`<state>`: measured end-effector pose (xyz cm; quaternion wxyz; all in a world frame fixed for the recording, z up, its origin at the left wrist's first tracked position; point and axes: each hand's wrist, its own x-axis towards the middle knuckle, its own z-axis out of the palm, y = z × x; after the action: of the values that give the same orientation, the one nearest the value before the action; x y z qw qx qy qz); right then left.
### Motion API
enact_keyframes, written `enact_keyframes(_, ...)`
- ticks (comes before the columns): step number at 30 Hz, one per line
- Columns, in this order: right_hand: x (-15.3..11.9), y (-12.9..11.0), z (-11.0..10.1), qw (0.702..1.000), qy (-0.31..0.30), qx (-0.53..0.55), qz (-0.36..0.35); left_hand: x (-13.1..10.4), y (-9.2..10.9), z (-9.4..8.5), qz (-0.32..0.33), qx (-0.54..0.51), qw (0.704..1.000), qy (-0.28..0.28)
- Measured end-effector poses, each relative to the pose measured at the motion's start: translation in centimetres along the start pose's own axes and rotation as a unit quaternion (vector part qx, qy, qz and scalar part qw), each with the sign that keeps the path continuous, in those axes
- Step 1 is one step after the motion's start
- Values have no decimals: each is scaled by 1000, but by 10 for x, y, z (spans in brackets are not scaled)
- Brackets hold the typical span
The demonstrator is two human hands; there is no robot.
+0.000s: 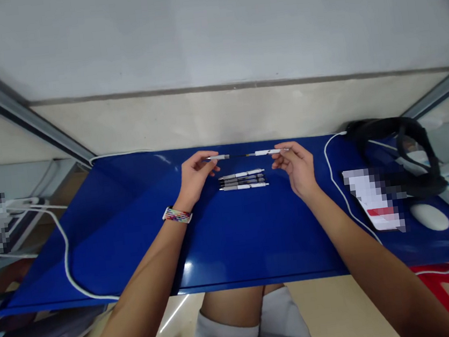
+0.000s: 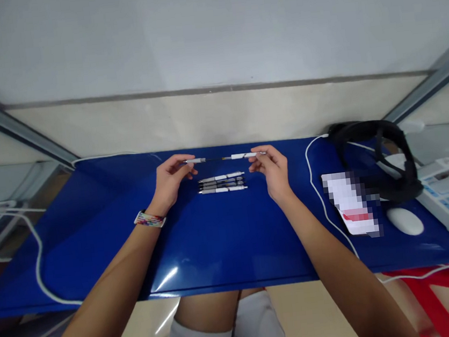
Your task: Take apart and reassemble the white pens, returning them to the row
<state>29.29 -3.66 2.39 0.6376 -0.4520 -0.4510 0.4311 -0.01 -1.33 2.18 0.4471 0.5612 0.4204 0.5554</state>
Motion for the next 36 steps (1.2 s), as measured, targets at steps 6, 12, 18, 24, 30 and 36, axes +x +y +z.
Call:
enact_keyframes(6, -1, 0, 2, 1000, 8, -6, -1, -1, 4, 2, -2, -4, 1000, 4)
enact_keyframes(12, -1, 1, 1, 1000, 11, -19, -4, -1, 7, 2, -11, -9, 1000, 8)
enact_keyframes(18, -1, 3, -2, 999, -3, -34, -15, -1, 9, 2, -20, -3, 1000, 11)
enact_keyframes(24, -2, 1, 0, 1000, 3, -14, -17, -1, 10, 3, -21, -3, 1000, 9)
enact_keyframes(30, -3, -2, 1, 999, 1, -36, -20, -1, 11, 4, -21, -2, 1000, 6)
enact_keyframes(36, -4, -3, 2, 999, 3, -34, -20, -1, 9, 4, -24, -1, 1000, 7)
